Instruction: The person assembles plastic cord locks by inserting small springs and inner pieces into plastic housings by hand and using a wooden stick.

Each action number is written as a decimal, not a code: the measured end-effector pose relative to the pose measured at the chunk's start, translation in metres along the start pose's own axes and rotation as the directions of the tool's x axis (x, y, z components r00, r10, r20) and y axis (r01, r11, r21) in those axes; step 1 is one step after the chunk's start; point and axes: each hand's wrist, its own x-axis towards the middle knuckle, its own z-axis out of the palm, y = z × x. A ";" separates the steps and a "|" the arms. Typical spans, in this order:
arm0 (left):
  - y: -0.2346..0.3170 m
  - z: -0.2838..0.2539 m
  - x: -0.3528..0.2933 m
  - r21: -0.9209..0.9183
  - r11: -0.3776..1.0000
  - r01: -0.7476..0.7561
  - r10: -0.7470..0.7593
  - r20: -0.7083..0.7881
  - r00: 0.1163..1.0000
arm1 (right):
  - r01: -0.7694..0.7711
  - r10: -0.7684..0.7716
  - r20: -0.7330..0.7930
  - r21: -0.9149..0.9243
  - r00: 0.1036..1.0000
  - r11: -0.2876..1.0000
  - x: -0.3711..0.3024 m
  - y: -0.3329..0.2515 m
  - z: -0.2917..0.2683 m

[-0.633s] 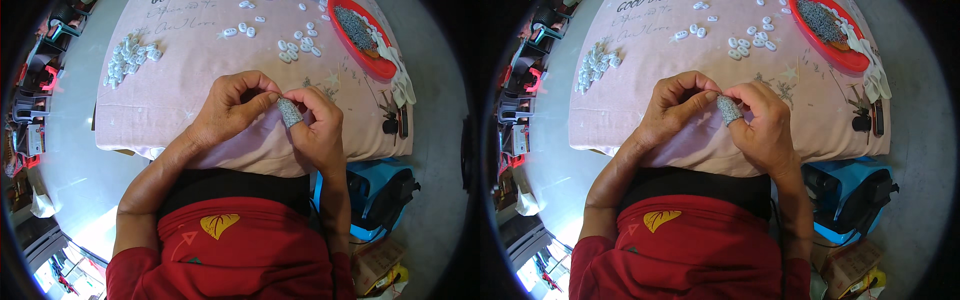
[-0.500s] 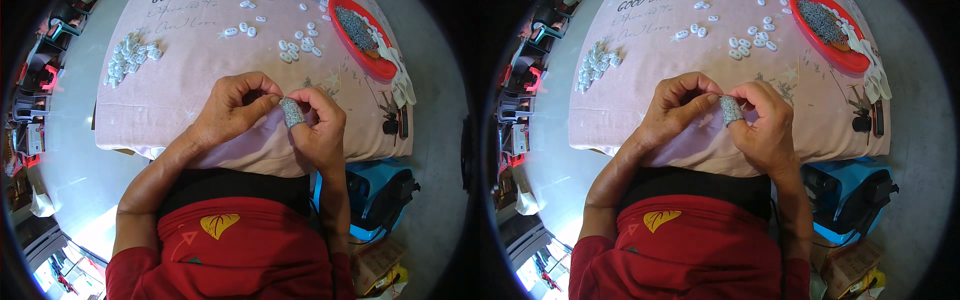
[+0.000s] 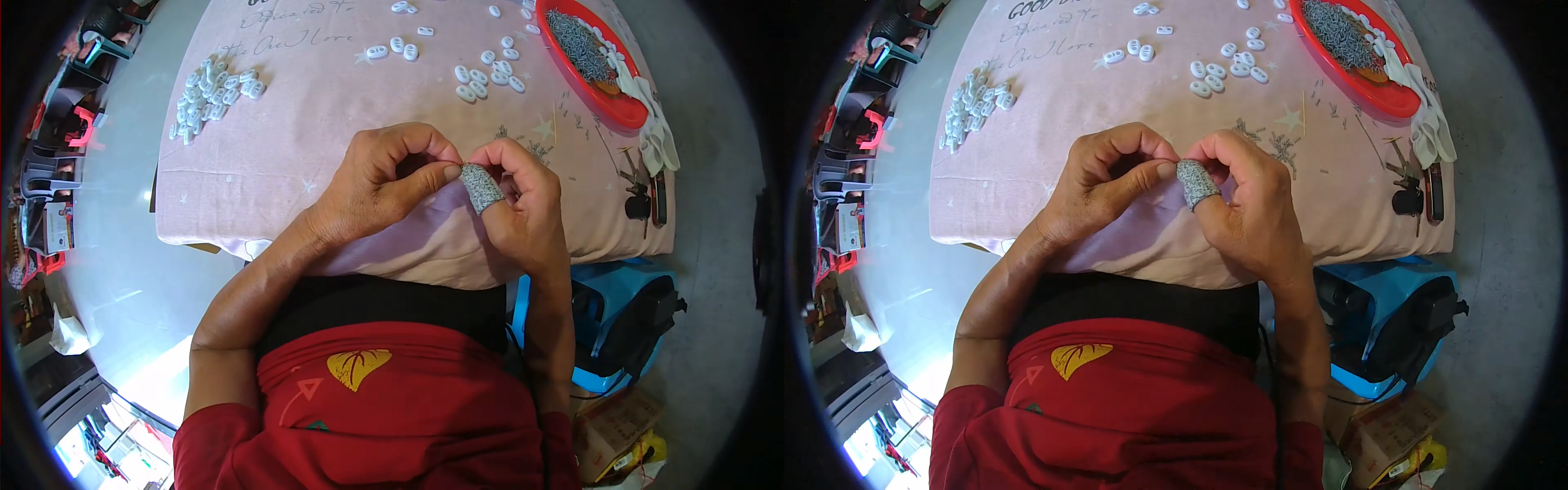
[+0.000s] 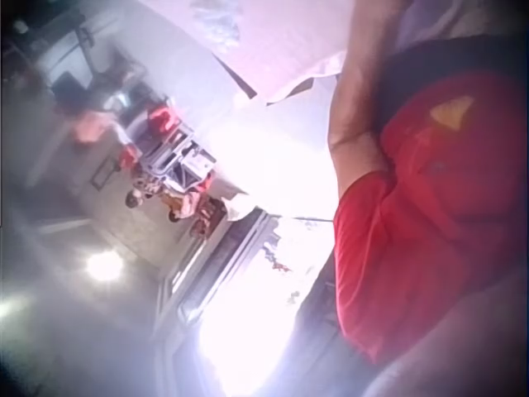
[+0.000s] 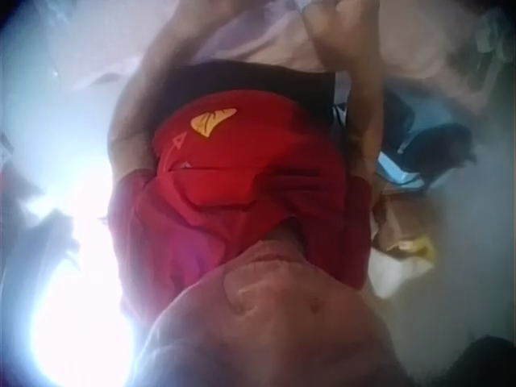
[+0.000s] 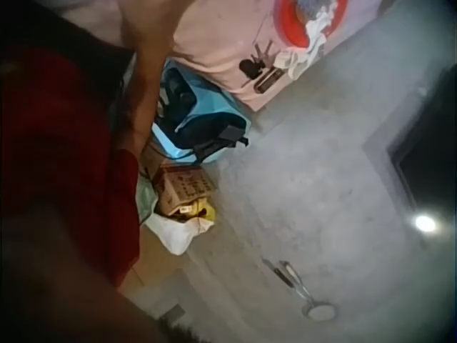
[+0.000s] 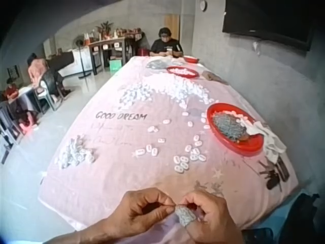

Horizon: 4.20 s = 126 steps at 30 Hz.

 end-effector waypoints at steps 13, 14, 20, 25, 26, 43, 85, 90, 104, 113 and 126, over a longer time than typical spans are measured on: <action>0.000 -0.001 -0.001 0.028 1.000 0.003 -0.003 -0.010 1.000 | 0.252 -0.265 -0.035 -0.216 0.964 0.944 0.003 0.002 0.005; 0.000 -0.001 -0.001 0.028 1.000 0.003 -0.003 -0.010 1.000 | 0.251 -0.265 -0.035 -0.216 0.964 0.943 0.004 0.002 0.005; 0.000 -0.001 -0.002 0.045 0.999 -0.007 0.006 0.022 1.000 | 0.276 -0.288 -0.021 -0.227 0.957 0.934 0.005 0.001 0.004; -0.013 0.003 0.002 0.135 0.979 -0.155 0.170 -0.108 0.980 | 0.282 -0.283 0.032 -0.260 0.958 0.924 0.004 0.000 0.004; -0.014 0.004 0.004 0.134 0.979 -0.154 0.169 -0.109 0.980 | 0.281 -0.283 0.033 -0.259 0.959 0.924 0.002 0.000 0.004; -0.011 0.000 0.007 -0.035 0.990 -0.140 0.138 -0.062 0.989 | 0.183 -0.214 -0.125 -0.221 0.969 0.958 0.000 0.004 -0.014; -0.002 -0.014 0.000 -0.350 0.937 -0.004 0.019 0.038 0.999 | 0.056 -0.039 -0.087 0.208 0.995 0.976 -0.006 0.012 0.016; -0.005 -0.010 0.001 -0.348 0.937 -0.022 0.032 0.023 0.999 | 0.127 -0.111 -0.090 0.197 0.990 0.972 -0.009 0.013 0.015; -0.006 -0.007 0.000 -0.282 0.957 -0.060 0.062 -0.003 0.998 | 0.160 -0.143 -0.119 0.154 0.983 0.975 -0.009 0.020 0.018; -0.007 -0.007 0.000 -0.261 0.964 -0.056 0.058 0.001 0.998 | 0.139 -0.126 -0.113 0.112 0.986 0.984 -0.009 0.022 0.019; -0.008 -0.006 -0.004 -0.147 0.989 -0.033 0.026 -0.050 0.998 | 0.180 -0.180 -0.099 -0.012 0.979 0.984 -0.006 0.014 0.024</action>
